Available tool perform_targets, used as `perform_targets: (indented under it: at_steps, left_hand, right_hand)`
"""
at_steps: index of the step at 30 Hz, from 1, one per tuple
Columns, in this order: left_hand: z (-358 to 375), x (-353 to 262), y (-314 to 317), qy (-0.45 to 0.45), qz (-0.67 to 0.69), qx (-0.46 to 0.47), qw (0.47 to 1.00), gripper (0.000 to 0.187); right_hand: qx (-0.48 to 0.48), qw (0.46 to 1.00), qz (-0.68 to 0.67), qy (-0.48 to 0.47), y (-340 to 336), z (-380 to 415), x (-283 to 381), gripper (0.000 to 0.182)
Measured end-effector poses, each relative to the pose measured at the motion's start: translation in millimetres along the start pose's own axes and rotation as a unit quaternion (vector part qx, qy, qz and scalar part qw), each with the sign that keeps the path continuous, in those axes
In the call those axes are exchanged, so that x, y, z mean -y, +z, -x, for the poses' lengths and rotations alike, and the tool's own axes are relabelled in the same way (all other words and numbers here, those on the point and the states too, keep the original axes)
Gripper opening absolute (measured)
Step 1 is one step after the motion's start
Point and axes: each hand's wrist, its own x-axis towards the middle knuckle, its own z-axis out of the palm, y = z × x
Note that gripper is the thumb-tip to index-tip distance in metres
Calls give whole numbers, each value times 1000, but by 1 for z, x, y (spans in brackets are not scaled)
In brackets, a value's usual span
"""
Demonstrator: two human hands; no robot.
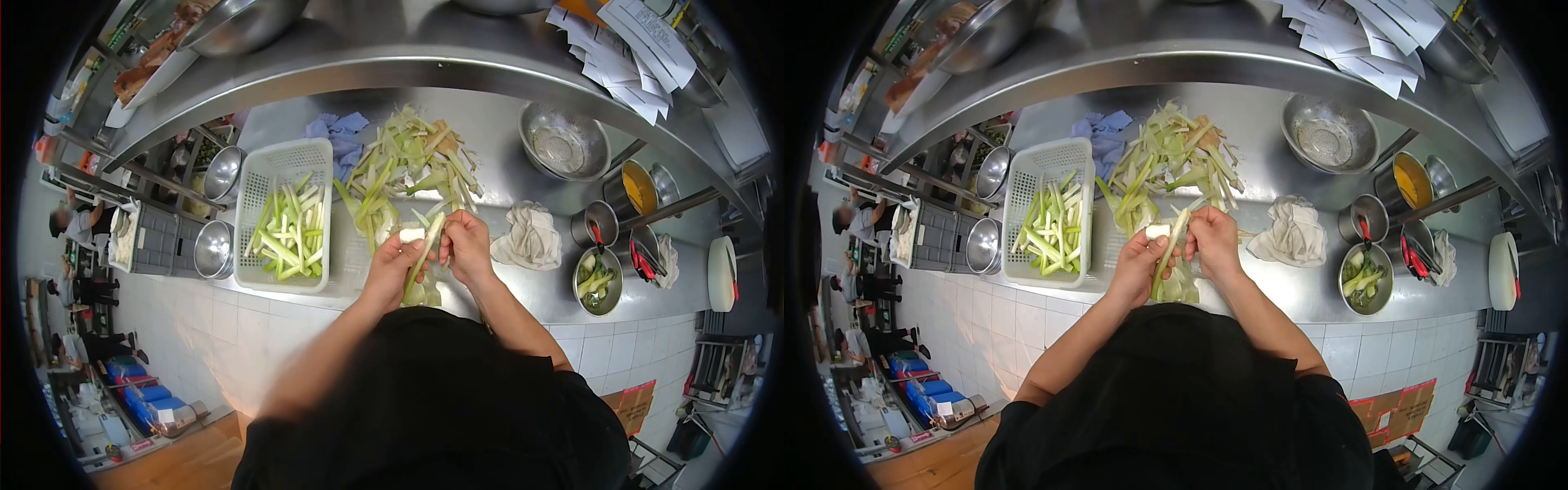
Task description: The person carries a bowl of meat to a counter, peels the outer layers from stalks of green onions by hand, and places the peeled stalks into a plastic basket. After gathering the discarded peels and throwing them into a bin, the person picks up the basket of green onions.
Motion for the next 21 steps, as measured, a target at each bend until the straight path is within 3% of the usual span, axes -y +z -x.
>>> perform_targets:
  at_steps: [4,9,12,16,21]
  left_hand:
    - [2,2,1,68,-41,11,997,23]
    - [-4,0,-11,16,23,34,999,26]
    - [-7,2,-10,44,29,50,997,25]
    - [-6,-3,-9,-14,-36,36,999,25]
    - [0,-14,-5,-17,35,79,996,28]
  right_hand:
    - [17,1000,3,12,-5,-3,-1,6]
    - [25,999,24,25,-4,-3,3,7]
    - [18,999,17,41,-1,-3,4,9]
    - [22,999,-4,45,-5,-4,0,10]
    - [8,997,-23,77,0,1,1,13]
